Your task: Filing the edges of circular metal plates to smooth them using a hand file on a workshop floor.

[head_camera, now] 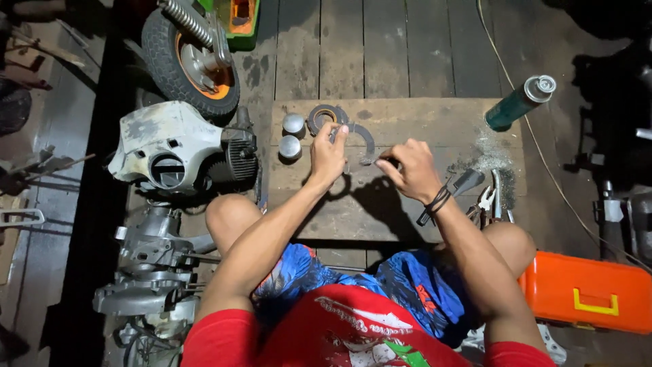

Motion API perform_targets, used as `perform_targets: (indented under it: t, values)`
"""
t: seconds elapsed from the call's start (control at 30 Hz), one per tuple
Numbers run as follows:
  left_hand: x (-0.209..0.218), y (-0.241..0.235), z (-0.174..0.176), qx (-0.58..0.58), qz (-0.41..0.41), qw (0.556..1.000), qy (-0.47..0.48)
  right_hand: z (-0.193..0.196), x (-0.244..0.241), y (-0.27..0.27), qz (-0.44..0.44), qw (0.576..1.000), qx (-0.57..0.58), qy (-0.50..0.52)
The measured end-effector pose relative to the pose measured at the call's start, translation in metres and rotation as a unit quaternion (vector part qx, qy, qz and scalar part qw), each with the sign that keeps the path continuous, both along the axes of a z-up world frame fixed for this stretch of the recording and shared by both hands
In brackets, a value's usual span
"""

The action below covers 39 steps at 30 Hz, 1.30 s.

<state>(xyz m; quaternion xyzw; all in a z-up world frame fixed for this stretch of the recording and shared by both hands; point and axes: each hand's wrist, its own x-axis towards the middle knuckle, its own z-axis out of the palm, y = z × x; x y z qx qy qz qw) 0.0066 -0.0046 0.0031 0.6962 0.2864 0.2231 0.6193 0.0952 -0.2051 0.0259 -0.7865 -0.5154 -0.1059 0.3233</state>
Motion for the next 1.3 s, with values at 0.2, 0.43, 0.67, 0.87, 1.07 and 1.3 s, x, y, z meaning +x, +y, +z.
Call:
perform_targets:
  t: [0.2, 0.43, 0.67, 0.87, 1.07, 1.3]
  values:
    - [-0.001, 0.005, 0.001, 0.023, 0.004, 1.000, 0.004, -0.031, 0.039, -0.014, -0.047, 0.998, 0.032, -0.019]
    - [-0.004, 0.002, -0.003, 0.020, -0.011, 1.000, -0.007, -0.021, 0.019, -0.008, -0.036, 0.998, -0.018, -0.045]
    - [-0.002, -0.001, -0.001, 0.020, 0.001, 1.000, -0.001, -0.014, 0.011, -0.002, -0.003, 0.999, 0.046, -0.002]
    - [-0.002, 0.004, -0.003, 0.022, 0.009, 1.000, 0.003, -0.021, 0.025, -0.010, -0.044, 0.998, 0.002, -0.044]
    - [0.000, 0.000, -0.005, 0.037, 0.006, 0.999, 0.003, -0.018, 0.009, -0.005, -0.005, 1.000, 0.018, -0.007]
    - [-0.003, 0.010, -0.002, 0.074, 0.007, 0.997, 0.007, -0.037, 0.029, -0.011, -0.038, 0.999, 0.028, -0.024]
